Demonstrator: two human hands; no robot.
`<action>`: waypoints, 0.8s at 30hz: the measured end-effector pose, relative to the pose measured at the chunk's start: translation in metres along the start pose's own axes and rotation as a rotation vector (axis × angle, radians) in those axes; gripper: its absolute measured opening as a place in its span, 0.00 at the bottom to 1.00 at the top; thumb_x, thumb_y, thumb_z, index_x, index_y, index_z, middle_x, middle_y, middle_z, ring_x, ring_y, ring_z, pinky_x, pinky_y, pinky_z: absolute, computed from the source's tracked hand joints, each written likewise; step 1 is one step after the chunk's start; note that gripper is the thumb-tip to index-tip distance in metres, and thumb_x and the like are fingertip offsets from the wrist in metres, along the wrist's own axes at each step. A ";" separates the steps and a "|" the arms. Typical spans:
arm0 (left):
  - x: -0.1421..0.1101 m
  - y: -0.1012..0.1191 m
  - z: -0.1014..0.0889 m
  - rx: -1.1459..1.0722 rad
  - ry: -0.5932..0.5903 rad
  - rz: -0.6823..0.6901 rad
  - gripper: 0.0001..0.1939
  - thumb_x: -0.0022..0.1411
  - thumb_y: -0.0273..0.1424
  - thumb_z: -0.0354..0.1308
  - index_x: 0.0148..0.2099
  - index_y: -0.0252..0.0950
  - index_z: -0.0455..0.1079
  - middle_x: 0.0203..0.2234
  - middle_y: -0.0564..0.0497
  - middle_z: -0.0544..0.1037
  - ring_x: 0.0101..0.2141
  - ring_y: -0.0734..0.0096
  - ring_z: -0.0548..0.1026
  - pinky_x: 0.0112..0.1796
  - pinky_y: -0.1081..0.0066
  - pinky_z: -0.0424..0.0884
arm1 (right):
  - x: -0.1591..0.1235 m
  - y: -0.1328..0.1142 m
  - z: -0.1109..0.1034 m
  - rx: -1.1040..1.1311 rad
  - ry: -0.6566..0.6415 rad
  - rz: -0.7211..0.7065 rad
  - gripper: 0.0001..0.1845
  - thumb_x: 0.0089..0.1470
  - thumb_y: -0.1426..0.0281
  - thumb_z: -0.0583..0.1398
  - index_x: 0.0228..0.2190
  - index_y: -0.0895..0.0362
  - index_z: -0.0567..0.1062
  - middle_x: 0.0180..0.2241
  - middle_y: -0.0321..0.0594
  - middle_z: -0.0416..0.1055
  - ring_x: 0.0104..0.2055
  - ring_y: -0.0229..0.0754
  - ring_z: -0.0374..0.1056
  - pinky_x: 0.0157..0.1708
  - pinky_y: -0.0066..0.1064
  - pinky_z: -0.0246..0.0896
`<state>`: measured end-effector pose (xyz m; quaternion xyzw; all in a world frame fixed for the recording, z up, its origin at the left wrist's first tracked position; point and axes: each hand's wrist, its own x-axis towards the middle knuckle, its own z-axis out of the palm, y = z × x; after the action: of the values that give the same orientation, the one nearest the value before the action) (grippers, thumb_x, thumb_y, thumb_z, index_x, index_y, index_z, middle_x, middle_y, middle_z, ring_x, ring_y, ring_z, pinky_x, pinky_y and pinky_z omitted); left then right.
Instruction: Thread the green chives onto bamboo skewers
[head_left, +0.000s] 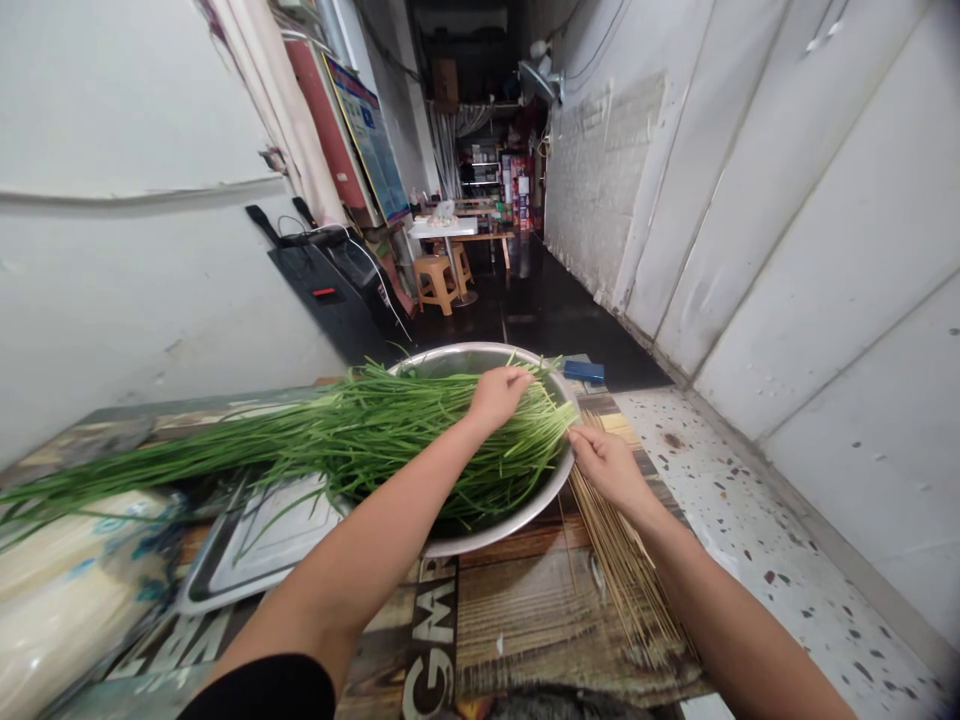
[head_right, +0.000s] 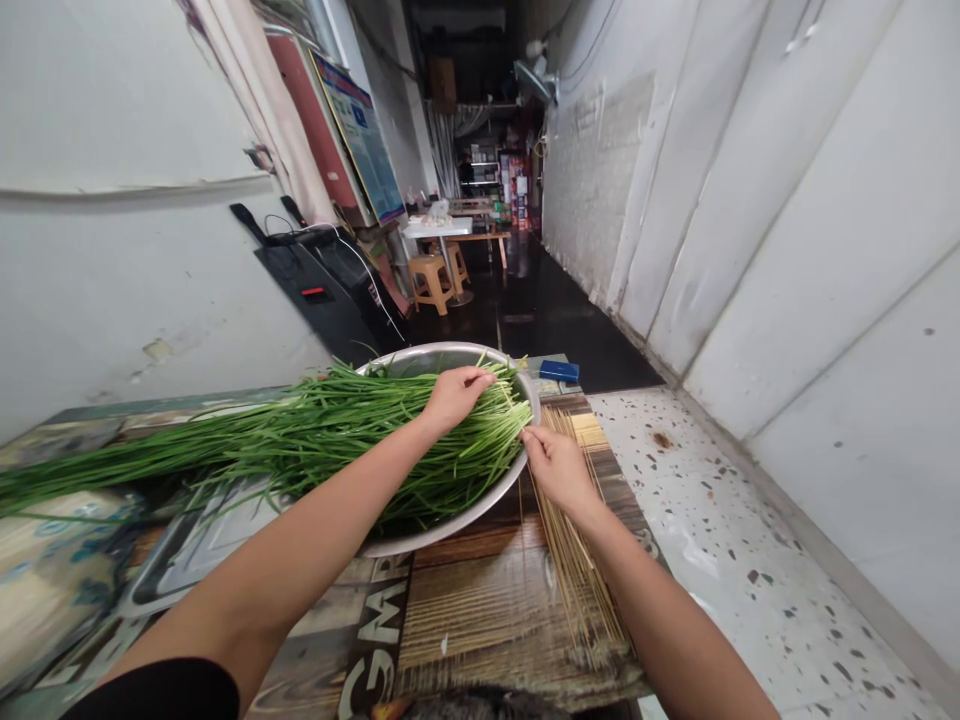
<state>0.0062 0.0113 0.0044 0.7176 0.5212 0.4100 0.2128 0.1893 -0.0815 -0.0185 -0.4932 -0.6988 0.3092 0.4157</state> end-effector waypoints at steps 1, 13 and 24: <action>0.000 0.000 0.000 -0.039 -0.017 -0.041 0.12 0.57 0.33 0.53 0.36 0.33 0.76 0.30 0.50 0.79 0.31 0.71 0.74 0.33 0.74 0.68 | 0.000 -0.001 0.000 -0.001 0.002 0.000 0.18 0.56 0.63 0.50 0.26 0.58 0.75 0.25 0.37 0.71 0.29 0.41 0.66 0.31 0.28 0.58; 0.000 0.006 0.001 -0.292 -0.122 -0.238 0.15 0.55 0.23 0.52 0.44 0.30 0.73 0.28 0.48 0.78 0.27 0.75 0.73 0.31 0.73 0.68 | 0.000 0.002 0.001 0.003 -0.005 -0.008 0.18 0.56 0.63 0.50 0.27 0.58 0.74 0.25 0.38 0.71 0.30 0.42 0.66 0.33 0.29 0.59; 0.010 -0.024 -0.049 0.583 0.223 0.015 0.16 0.56 0.24 0.53 0.46 0.39 0.73 0.51 0.44 0.68 0.55 0.55 0.59 0.53 0.55 0.54 | 0.000 -0.001 0.000 -0.013 -0.009 -0.010 0.17 0.56 0.63 0.49 0.24 0.58 0.72 0.23 0.36 0.69 0.28 0.40 0.64 0.30 0.27 0.56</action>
<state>-0.0460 0.0235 0.0193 0.7030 0.6316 0.3208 -0.0636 0.1892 -0.0814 -0.0178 -0.4909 -0.7051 0.3048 0.4111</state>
